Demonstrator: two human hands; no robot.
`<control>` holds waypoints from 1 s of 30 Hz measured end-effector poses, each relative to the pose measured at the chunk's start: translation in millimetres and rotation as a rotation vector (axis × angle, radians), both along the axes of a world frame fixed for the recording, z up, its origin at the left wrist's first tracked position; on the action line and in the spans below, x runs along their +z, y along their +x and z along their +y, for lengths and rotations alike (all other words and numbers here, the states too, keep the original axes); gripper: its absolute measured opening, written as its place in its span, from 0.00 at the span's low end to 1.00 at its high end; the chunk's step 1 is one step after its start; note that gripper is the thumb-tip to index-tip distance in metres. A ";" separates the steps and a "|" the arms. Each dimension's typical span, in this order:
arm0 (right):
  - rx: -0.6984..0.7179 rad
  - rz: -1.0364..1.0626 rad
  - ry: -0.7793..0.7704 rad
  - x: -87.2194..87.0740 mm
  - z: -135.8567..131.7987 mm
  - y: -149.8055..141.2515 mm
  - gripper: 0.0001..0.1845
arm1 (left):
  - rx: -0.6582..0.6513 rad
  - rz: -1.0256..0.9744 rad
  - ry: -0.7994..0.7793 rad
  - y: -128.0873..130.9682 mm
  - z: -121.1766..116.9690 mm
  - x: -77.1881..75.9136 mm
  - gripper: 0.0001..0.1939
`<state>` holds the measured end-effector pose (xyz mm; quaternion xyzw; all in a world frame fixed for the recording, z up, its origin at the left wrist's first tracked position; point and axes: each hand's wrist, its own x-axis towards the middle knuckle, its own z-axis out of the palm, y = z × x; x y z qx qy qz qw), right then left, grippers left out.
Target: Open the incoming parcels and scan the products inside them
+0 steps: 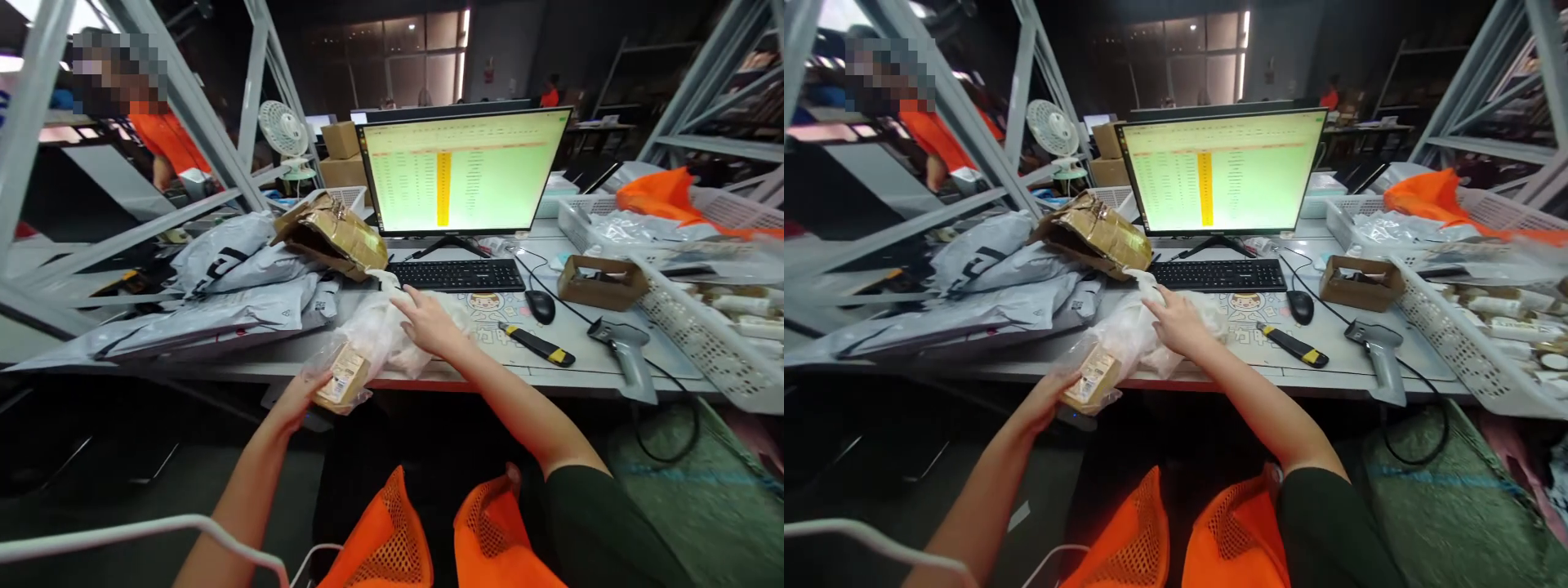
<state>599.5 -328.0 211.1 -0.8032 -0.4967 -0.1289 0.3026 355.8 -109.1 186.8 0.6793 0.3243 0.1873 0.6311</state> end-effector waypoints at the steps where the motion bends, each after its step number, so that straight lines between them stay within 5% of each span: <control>1: -0.038 -0.021 0.031 3.0 -19.9 9.6 0.29 | 0.039 -0.027 -0.025 3.8 1.3 -3.3 0.38; 6: -0.513 0.139 0.015 -6.8 -131.3 94.6 0.24 | 0.198 -0.107 0.263 25.7 11.9 -17.2 0.35; 9: -0.661 0.208 -0.081 -22.0 -165.4 131.5 0.24 | 0.232 -0.032 0.571 39.5 23.0 -23.7 0.28; 12: -0.610 0.210 -0.176 -32.8 -153.7 142.6 0.22 | 0.247 -0.025 0.843 48.9 36.4 -37.0 0.23; 19: -0.539 0.155 -0.243 -39.3 -75.9 153.9 0.26 | 0.380 -0.190 0.957 52.7 46.1 -78.4 0.25; 30: -0.535 0.096 -0.194 -51.6 -59.5 175.7 0.21 | 0.455 -0.151 1.137 50.7 56.4 -112.5 0.39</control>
